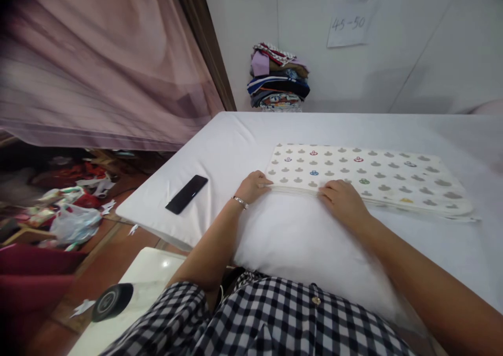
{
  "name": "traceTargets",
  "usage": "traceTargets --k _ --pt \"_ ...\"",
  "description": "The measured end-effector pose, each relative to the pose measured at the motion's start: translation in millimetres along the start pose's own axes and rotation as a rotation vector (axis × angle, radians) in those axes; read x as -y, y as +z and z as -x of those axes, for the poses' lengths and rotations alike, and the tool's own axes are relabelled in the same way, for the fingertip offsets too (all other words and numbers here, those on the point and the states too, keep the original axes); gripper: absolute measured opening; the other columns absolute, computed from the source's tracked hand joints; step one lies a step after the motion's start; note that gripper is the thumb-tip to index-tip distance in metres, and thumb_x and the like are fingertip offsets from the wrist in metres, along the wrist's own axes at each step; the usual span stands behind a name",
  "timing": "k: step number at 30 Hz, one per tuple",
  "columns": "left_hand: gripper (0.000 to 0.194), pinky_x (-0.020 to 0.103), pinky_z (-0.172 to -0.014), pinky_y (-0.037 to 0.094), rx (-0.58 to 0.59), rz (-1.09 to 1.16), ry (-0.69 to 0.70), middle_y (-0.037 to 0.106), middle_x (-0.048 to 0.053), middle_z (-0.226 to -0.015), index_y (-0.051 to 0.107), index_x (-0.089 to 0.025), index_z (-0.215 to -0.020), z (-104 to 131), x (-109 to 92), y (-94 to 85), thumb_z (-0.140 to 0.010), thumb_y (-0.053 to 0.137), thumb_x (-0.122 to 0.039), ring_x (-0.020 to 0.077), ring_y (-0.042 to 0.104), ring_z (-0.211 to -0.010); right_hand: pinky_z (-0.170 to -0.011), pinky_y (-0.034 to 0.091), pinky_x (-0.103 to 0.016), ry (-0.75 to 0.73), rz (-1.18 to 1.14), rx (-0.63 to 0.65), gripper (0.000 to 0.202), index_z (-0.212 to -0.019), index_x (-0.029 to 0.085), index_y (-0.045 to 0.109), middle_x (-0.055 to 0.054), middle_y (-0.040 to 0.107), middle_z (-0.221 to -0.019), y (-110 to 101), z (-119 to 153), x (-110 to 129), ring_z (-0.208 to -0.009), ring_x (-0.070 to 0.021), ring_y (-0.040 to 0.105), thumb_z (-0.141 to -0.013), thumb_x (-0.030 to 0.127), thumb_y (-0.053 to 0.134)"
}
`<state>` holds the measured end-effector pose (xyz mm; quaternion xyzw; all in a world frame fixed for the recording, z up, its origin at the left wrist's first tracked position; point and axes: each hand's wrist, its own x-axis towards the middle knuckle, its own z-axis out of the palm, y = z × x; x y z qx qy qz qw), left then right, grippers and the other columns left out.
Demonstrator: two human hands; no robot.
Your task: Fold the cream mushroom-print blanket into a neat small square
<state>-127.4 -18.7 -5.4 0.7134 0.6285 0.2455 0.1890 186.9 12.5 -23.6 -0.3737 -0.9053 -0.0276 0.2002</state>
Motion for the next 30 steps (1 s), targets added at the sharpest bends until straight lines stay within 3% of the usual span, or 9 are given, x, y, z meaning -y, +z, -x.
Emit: traceTargets --k 4,8,15,25,30 --pt "0.022 0.024 -0.071 0.047 -0.019 0.185 -0.13 0.058 0.0 -0.094 0.072 -0.023 -0.092 3 9 -6.8 -0.07 0.072 -0.023 0.0103 0.053 -0.071 -0.081 0.043 -0.039 0.001 -0.05 0.017 0.029 -0.104 0.021 0.067 -0.008 0.065 -0.104 -1 -15 17 -0.094 -0.024 0.056 -0.093 0.032 0.042" --pt "0.022 0.023 -0.069 0.045 -0.01 0.233 -0.167 0.059 -0.002 -0.084 0.07 -0.021 -0.087 6 13 -13.4 -0.066 0.074 -0.026 0.0107 0.054 -0.071 -0.079 0.044 -0.037 -0.072 -0.062 0.027 0.029 -0.101 0.018 0.068 -0.009 0.064 -0.1 10 -29 29 -0.089 -0.0231 0.055 -0.094 0.031 0.043" --pt "0.035 0.024 -0.06 0.04 0.014 0.123 -0.324 0.063 0.0 -0.078 0.063 -0.019 -0.069 9 -7 -9.0 -0.071 0.066 -0.054 0.0137 0.055 -0.07 -0.072 0.042 -0.034 -0.107 -0.024 -0.019 0.03 -0.096 0.018 0.069 -0.009 0.063 -0.094 20 -32 30 -0.083 -0.0218 0.053 -0.095 0.03 0.041" --pt "0.025 0.02 -0.043 0.038 0.045 0.24 -0.568 0.063 0.001 -0.076 0.062 -0.02 -0.077 5 -15 -11.4 -0.073 0.066 -0.044 0.0114 0.052 -0.057 -0.07 0.04 -0.032 -0.14 -0.013 -0.06 0.028 -0.099 0.019 0.07 -0.009 0.063 -0.092 25 -28 31 -0.081 -0.0208 0.052 -0.094 0.024 0.043" --pt "0.022 0.022 -0.043 0.041 0.046 0.177 -0.579 0.065 0.002 -0.08 0.063 -0.02 -0.079 3 -16 -7.6 -0.074 0.064 -0.041 0.0124 0.053 -0.055 -0.071 0.041 -0.033 -0.132 -0.035 -0.052 0.029 -0.1 0.019 0.07 -0.009 0.063 -0.093 25 -28 32 -0.083 -0.0211 0.053 -0.094 0.024 0.042"
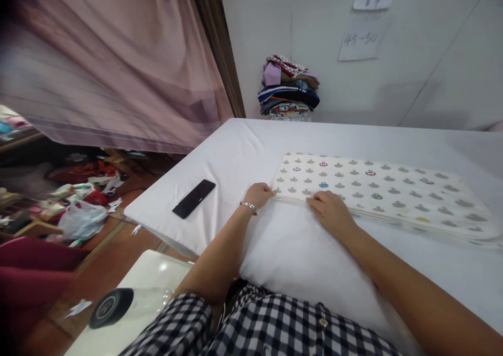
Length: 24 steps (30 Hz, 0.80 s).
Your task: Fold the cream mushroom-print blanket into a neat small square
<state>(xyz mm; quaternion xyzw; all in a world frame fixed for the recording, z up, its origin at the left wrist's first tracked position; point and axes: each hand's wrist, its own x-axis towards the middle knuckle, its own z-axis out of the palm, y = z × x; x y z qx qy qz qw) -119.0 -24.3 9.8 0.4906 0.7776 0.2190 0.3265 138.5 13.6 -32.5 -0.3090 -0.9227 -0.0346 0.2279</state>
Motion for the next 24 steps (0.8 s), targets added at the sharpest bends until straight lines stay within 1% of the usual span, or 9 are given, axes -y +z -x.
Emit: traceTargets --k 3,5,7,9,11,12,15,19,24 --pt "0.015 0.026 -0.054 0.047 -0.085 -0.002 0.076 0.064 0.003 -0.083 0.062 -0.019 -0.08 0 3 5.0 -0.076 0.062 -0.034 0.0149 0.057 -0.062 -0.072 0.042 -0.034 0.012 -0.017 0.015 0.031 -0.099 0.021 0.07 -0.009 0.063 -0.094 -2 -1 1 -0.084 -0.0214 0.053 -0.094 0.023 0.04" --pt "0.012 0.029 -0.066 0.05 -0.19 -0.02 0.203 0.064 0.004 -0.091 0.062 -0.019 -0.085 0 4 9.1 -0.077 0.063 -0.027 0.0164 0.059 -0.075 -0.071 0.042 -0.035 0.018 -0.028 0.014 0.031 -0.099 0.021 0.07 -0.009 0.063 -0.093 -3 -2 2 -0.084 -0.0216 0.054 -0.094 0.023 0.039" --pt "0.014 0.03 -0.077 0.049 -0.274 -0.046 0.385 0.062 0.004 -0.101 0.063 -0.02 -0.092 1 5 13.3 -0.078 0.062 -0.022 0.0169 0.058 -0.088 -0.071 0.042 -0.035 0.021 -0.032 0.012 0.031 -0.099 0.021 0.07 -0.009 0.063 -0.093 -3 -2 2 -0.083 -0.0216 0.054 -0.094 0.024 0.039" --pt "0.019 0.031 -0.084 0.047 -0.276 -0.087 0.57 0.06 0.005 -0.106 0.064 -0.022 -0.098 1 5 16.4 -0.079 0.063 -0.021 0.0176 0.056 -0.097 -0.071 0.042 -0.035 0.024 -0.032 0.01 0.031 -0.099 0.021 0.07 -0.009 0.063 -0.092 -3 -2 2 -0.082 -0.0216 0.053 -0.094 0.024 0.04" --pt "0.021 0.033 -0.088 0.046 -0.21 -0.16 0.7 0.059 0.005 -0.107 0.067 -0.022 -0.098 0 6 17.3 -0.077 0.067 -0.023 0.0193 0.054 -0.1 -0.071 0.043 -0.035 0.031 -0.039 0.01 0.029 -0.099 0.021 0.07 -0.009 0.063 -0.092 -2 -1 2 -0.082 -0.0215 0.053 -0.093 0.024 0.041" --pt "0.021 0.034 -0.089 0.046 -0.171 -0.203 0.735 0.06 0.005 -0.107 0.068 -0.022 -0.097 -1 8 16.9 -0.076 0.069 -0.022 0.02 0.053 -0.101 -0.071 0.043 -0.035 0.037 -0.047 0.009 0.029 -0.099 0.021 0.07 -0.008 0.063 -0.092 -2 -1 2 -0.082 -0.0213 0.053 -0.093 0.024 0.042" --pt "0.021 0.033 -0.087 0.046 -0.106 -0.275 0.761 0.061 0.005 -0.103 0.07 -0.022 -0.097 -7 15 13.1 -0.077 0.065 -0.016 0.0194 0.054 -0.098 -0.073 0.044 -0.035 0.064 -0.079 -0.005 0.028 -0.099 0.023 0.069 -0.008 0.063 -0.095 -1 0 3 -0.084 -0.0212 0.055 -0.093 0.025 0.042" --pt "0.019 0.03 -0.085 0.048 -0.107 -0.214 0.71 0.064 0.003 -0.099 0.071 -0.023 -0.094 -11 21 8.4 -0.08 0.062 -0.015 0.0171 0.056 -0.096 -0.074 0.046 -0.037 0.103 -0.097 -0.021 0.027 -0.104 0.022 0.067 -0.009 0.062 -0.099 0 1 4 -0.087 -0.0219 0.055 -0.093 0.028 0.043" --pt "0.024 0.028 -0.082 0.049 -0.145 -0.181 0.615 0.065 0.0 -0.097 0.072 -0.026 -0.089 -7 18 7.0 -0.077 0.059 -0.009 0.0163 0.057 -0.096 -0.071 0.046 -0.037 0.1 -0.1 -0.033 0.029 -0.101 0.022 0.069 -0.009 0.063 -0.095 0 0 6 -0.082 -0.0215 0.055 -0.093 0.026 0.042"
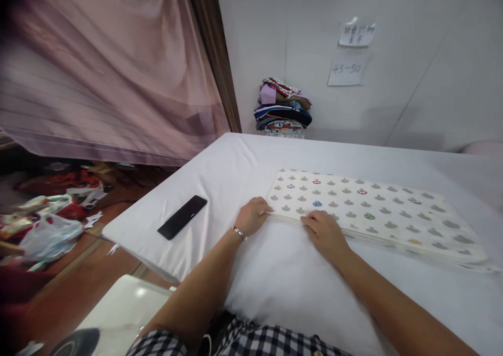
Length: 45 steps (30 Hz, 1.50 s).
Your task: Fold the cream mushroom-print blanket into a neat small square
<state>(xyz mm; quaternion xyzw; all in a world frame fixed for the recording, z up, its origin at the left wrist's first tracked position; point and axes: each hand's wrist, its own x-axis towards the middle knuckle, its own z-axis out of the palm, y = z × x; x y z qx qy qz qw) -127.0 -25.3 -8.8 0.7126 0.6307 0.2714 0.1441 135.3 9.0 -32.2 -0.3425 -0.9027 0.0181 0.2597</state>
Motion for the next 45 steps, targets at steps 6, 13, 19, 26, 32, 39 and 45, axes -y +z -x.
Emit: traceTargets --k 6,13,19,26,32,39,45 --pt "0.023 0.028 -0.078 0.05 0.009 0.012 -0.094 0.065 -0.001 -0.095 0.074 -0.03 -0.086 0 6 -0.6 -0.077 0.06 -0.014 0.0161 0.059 -0.091 -0.068 0.046 -0.036 -0.005 0.001 -0.037 0.03 -0.099 0.024 0.07 -0.008 0.063 -0.091 2 0 2 -0.078 -0.0205 0.055 -0.094 0.023 0.041" --pt "0.024 0.03 -0.082 0.05 -0.022 0.102 -0.099 0.065 0.001 -0.093 0.074 -0.024 -0.088 0 -9 -3.1 -0.073 0.06 -0.012 0.016 0.06 -0.089 -0.066 0.046 -0.035 0.013 0.014 -0.042 0.03 -0.096 0.024 0.071 -0.008 0.063 -0.088 3 -2 5 -0.077 -0.0203 0.055 -0.093 0.022 0.042" --pt "0.03 0.041 -0.098 0.042 -0.054 -0.046 0.34 0.061 0.007 -0.121 0.064 -0.025 -0.113 1 -48 21.7 -0.084 0.059 -0.031 0.0231 0.052 -0.115 -0.068 0.046 -0.035 -0.01 0.023 -0.042 0.027 -0.1 0.022 0.07 -0.009 0.062 -0.09 6 -2 4 -0.08 -0.0205 0.055 -0.093 0.023 0.044" --pt "0.042 0.043 -0.109 0.032 0.164 -0.231 0.414 0.046 0.005 -0.143 0.046 -0.025 -0.134 1 -33 42.0 -0.092 0.043 -0.02 0.0201 0.035 -0.135 -0.077 0.049 -0.038 0.004 -0.064 -0.023 0.029 -0.105 0.023 0.068 -0.009 0.065 -0.099 -3 3 -1 -0.09 -0.022 0.058 -0.091 0.021 0.043" --pt "0.042 0.042 -0.112 0.028 0.191 -0.226 0.379 0.046 0.004 -0.143 0.047 -0.023 -0.133 -1 -32 43.0 -0.093 0.038 -0.016 0.0189 0.033 -0.137 -0.078 0.047 -0.038 0.013 -0.02 -0.005 0.029 -0.103 0.02 0.068 -0.01 0.065 -0.098 -12 14 -9 -0.09 -0.0225 0.057 -0.092 0.02 0.041" --pt "0.037 0.043 -0.111 0.03 0.168 -0.293 0.385 0.048 0.004 -0.141 0.052 -0.022 -0.129 -3 -37 47.4 -0.094 0.041 -0.02 0.0219 0.036 -0.135 -0.074 0.046 -0.036 0.007 0.018 -0.03 0.03 -0.101 0.021 0.07 -0.009 0.065 -0.094 -7 13 -7 -0.086 -0.0215 0.057 -0.093 0.019 0.041" --pt "0.039 0.043 -0.112 0.029 0.197 -0.338 0.489 0.047 0.008 -0.141 0.049 -0.019 -0.133 -17 -55 65.9 -0.094 0.041 -0.021 0.0218 0.037 -0.135 -0.078 0.046 -0.037 0.045 -0.041 0.003 0.028 -0.103 0.019 0.069 -0.009 0.066 -0.097 -13 7 -4 -0.088 -0.021 0.056 -0.091 0.016 0.044"
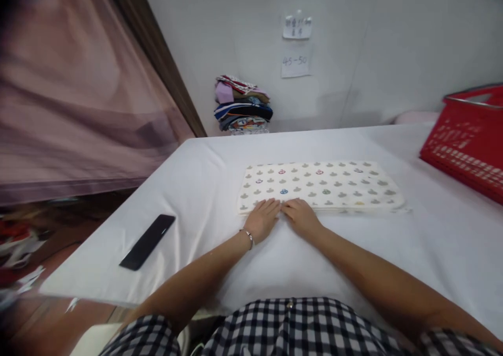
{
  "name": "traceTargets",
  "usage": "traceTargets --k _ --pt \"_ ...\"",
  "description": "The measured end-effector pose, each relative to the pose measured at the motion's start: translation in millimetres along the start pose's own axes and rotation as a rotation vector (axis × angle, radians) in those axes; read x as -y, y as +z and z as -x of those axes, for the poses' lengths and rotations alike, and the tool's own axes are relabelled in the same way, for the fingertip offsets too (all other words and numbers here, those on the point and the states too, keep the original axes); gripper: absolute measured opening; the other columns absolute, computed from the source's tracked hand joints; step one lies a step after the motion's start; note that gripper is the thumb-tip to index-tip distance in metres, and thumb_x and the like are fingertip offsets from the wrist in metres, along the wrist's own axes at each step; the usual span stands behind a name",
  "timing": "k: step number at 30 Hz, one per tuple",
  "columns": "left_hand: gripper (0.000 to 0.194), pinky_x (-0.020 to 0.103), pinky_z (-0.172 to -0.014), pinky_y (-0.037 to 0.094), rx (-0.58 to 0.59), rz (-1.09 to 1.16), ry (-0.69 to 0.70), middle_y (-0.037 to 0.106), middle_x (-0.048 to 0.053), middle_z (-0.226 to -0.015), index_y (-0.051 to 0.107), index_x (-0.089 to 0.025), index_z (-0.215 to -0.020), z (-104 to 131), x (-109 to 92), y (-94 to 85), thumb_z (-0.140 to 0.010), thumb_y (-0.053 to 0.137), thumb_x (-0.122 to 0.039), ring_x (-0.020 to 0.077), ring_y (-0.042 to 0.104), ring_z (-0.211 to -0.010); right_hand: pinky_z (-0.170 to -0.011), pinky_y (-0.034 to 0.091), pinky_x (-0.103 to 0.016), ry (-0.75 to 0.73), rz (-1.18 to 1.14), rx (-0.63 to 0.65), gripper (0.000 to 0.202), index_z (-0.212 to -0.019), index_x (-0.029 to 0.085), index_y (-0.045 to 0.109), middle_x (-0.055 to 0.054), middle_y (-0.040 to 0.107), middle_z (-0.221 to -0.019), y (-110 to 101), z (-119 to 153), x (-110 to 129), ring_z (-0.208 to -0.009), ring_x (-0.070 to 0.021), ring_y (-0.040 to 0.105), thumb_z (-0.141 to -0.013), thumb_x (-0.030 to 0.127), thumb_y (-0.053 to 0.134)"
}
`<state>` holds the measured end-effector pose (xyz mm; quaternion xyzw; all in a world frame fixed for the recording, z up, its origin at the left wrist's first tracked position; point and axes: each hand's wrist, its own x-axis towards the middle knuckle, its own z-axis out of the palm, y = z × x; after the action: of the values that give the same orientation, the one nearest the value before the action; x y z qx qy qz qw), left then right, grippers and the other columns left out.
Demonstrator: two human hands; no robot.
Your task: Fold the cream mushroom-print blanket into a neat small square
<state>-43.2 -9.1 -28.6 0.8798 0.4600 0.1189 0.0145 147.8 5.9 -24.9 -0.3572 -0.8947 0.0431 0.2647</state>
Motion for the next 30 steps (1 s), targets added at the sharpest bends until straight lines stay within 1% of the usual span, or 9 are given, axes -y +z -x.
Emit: traceTargets --k 4,9,12,15,19,21,25,27,30 --pt "0.042 0.042 -0.111 0.033 0.033 -0.015 0.011 0.05 0.008 -0.139 0.051 -0.019 -0.132 -6 6 9.6 -0.094 0.036 -0.013 0.021 0.039 -0.134 -0.085 0.046 -0.038 0.042 -0.035 -0.006 0.028 -0.107 0.019 0.066 -0.008 0.066 -0.105 -20 15 -18 -0.096 -0.0205 0.057 -0.091 0.016 0.043" --pt "0.042 0.041 -0.109 0.036 -0.041 -0.024 0.076 0.054 0.007 -0.135 0.055 -0.017 -0.127 -3 14 8.7 -0.091 0.036 -0.008 0.0211 0.042 -0.131 -0.085 0.047 -0.041 0.125 0.089 -0.042 0.029 -0.108 0.022 0.066 -0.009 0.065 -0.109 -52 62 -54 -0.099 -0.0231 0.057 -0.093 0.02 0.042" --pt "0.034 0.041 -0.105 0.041 -0.097 -0.031 0.068 0.059 0.007 -0.129 0.06 -0.017 -0.12 -8 5 1.6 -0.093 0.039 -0.016 0.0228 0.048 -0.126 -0.086 0.048 -0.043 0.125 0.118 -0.06 0.031 -0.113 0.023 0.065 -0.01 0.064 -0.112 -58 78 -65 -0.102 -0.0239 0.057 -0.094 0.021 0.041" --pt "0.032 0.042 -0.104 0.041 -0.133 -0.03 0.094 0.058 0.008 -0.131 0.06 -0.017 -0.119 -25 -13 -0.7 -0.094 0.042 -0.022 0.0234 0.048 -0.126 -0.084 0.049 -0.043 0.125 0.119 -0.086 0.031 -0.112 0.022 0.066 -0.011 0.064 -0.11 -55 78 -65 -0.1 -0.0241 0.057 -0.094 0.022 0.04" --pt "0.036 0.042 -0.107 0.038 -0.056 -0.027 0.162 0.05 0.008 -0.139 0.054 -0.015 -0.127 -47 -32 9.9 -0.093 0.042 -0.018 0.0231 0.044 -0.13 -0.086 0.049 -0.041 0.121 0.069 -0.098 0.029 -0.113 0.023 0.065 -0.01 0.064 -0.111 -59 75 -63 -0.101 -0.0227 0.058 -0.094 0.023 0.043" --pt "0.038 0.042 -0.108 0.036 -0.032 -0.026 0.158 0.047 0.008 -0.141 0.052 -0.015 -0.129 -51 -35 15.7 -0.093 0.04 -0.017 0.0227 0.042 -0.132 -0.09 0.048 -0.042 0.177 0.06 -0.133 0.03 -0.115 0.025 0.064 -0.009 0.063 -0.115 -68 84 -69 -0.105 -0.0222 0.057 -0.093 0.023 0.044" --pt "0.041 0.042 -0.111 0.033 -0.016 -0.006 0.16 0.044 0.008 -0.144 0.048 -0.014 -0.133 -48 -33 18.2 -0.094 0.036 -0.016 0.0215 0.037 -0.135 -0.091 0.047 -0.044 0.453 0.126 -0.278 0.023 -0.102 0.025 0.069 -0.007 0.066 -0.106 -97 124 -100 -0.101 -0.0238 0.059 -0.09 0.028 0.049" --pt "0.041 0.042 -0.111 0.032 -0.003 0.008 0.157 0.045 0.008 -0.143 0.048 -0.015 -0.133 -47 -32 17.0 -0.094 0.036 -0.016 0.0214 0.037 -0.135 -0.087 0.049 -0.042 0.699 0.1 -0.353 0.02 -0.096 0.022 0.069 -0.007 0.067 -0.102 -114 144 -118 -0.096 -0.0239 0.06 -0.086 0.031 0.054" --pt "0.041 0.043 -0.111 0.032 0.006 0.026 0.154 0.045 0.008 -0.143 0.048 -0.016 -0.133 -48 -32 16.3 -0.093 0.036 -0.017 0.0211 0.037 -0.135 -0.063 0.051 -0.03 1.163 -0.11 -0.43 0.015 -0.084 0.018 0.068 -0.005 0.067 -0.079 -137 158 -135 -0.068 -0.0176 0.061 -0.082 0.03 0.059"
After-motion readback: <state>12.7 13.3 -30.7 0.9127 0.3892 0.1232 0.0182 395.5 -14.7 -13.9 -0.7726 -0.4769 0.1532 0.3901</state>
